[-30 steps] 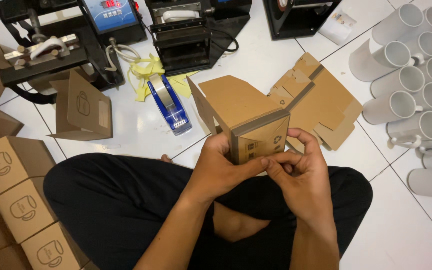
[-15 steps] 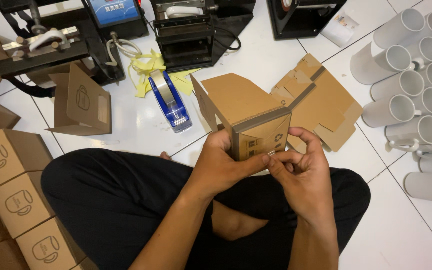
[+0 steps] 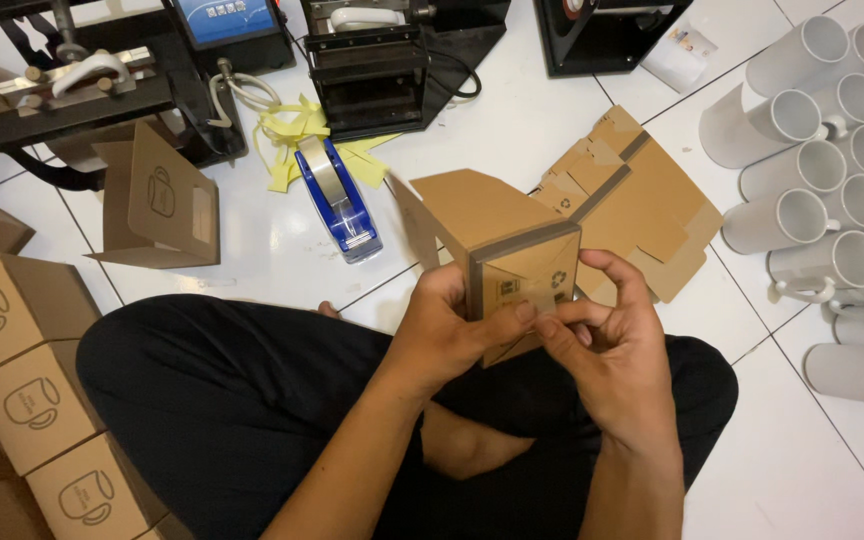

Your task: The person assembles flat cardboard boxes, places white ceramic mugs inside, and closes the boxes. The person repeats this process for multiple mugs, stacking the finished boxes nearby.

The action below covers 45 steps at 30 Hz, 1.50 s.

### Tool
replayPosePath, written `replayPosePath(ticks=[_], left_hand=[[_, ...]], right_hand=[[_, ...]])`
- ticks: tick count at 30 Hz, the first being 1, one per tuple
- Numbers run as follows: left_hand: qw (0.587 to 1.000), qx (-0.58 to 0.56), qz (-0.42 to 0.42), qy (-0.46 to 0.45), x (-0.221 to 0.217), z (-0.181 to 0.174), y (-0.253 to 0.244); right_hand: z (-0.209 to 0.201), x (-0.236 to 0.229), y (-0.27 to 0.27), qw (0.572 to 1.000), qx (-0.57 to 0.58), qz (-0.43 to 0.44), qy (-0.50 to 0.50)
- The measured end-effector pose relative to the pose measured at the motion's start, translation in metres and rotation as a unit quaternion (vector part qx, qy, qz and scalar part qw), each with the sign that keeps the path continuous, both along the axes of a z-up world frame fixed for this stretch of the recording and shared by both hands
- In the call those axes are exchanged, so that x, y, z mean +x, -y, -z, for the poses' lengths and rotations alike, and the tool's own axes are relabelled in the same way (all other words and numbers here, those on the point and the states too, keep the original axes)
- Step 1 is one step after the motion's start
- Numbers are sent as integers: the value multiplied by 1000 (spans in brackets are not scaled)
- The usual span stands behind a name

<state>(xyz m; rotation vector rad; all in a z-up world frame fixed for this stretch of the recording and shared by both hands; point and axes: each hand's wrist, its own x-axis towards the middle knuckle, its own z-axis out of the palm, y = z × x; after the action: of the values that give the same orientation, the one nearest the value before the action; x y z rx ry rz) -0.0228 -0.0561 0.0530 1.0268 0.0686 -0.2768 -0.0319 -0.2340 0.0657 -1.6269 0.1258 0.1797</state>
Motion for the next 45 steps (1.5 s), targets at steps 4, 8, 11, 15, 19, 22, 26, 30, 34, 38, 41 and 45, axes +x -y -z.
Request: replayPosePath(ticks=[4, 8, 11, 15, 19, 22, 26, 30, 34, 38, 41, 45], left_hand=[[999, 24, 3, -23, -1, -12, 0], [999, 38, -5, -25, 0, -18, 0], [997, 47, -6, -66, 1, -27, -1], [996, 61, -15, -65, 2, -16, 2], [994, 84, -61, -37, 4, -2, 6], [991, 92, -97, -13, 3, 1, 10], [981, 109, -143, -73, 3, -2, 11], [972, 105, -189, -87, 16, 19, -8], [961, 91, -257, -34, 27, -6, -33], [982, 68, -175, -1, 19, 2, -28], [988, 8, -157, -13, 13, -14, -20], [984, -28, -176, -19, 12, -5, -27]], right_hand=[[5, -1, -2, 1000, 18, 12, 0], [4, 0, -6, 1000, 11, 13, 3], [5, 1, -5, 1000, 22, 5, 4], [4, 2, -9, 1000, 7, 20, -19], [24, 5, -7, 1000, -1, 16, -15], [36, 9, -6, 1000, 11, 13, -5], [28, 12, -23, 998, -10, 23, -57], [45, 4, -6, 993, -89, 8, -80], [72, 6, 4, 997, -46, 53, -37], [39, 20, -26, 995, -12, 67, 76], [-5, 29, -55, 993, -24, 4, 117], [19, 28, -47, 990, 49, -49, 119]])
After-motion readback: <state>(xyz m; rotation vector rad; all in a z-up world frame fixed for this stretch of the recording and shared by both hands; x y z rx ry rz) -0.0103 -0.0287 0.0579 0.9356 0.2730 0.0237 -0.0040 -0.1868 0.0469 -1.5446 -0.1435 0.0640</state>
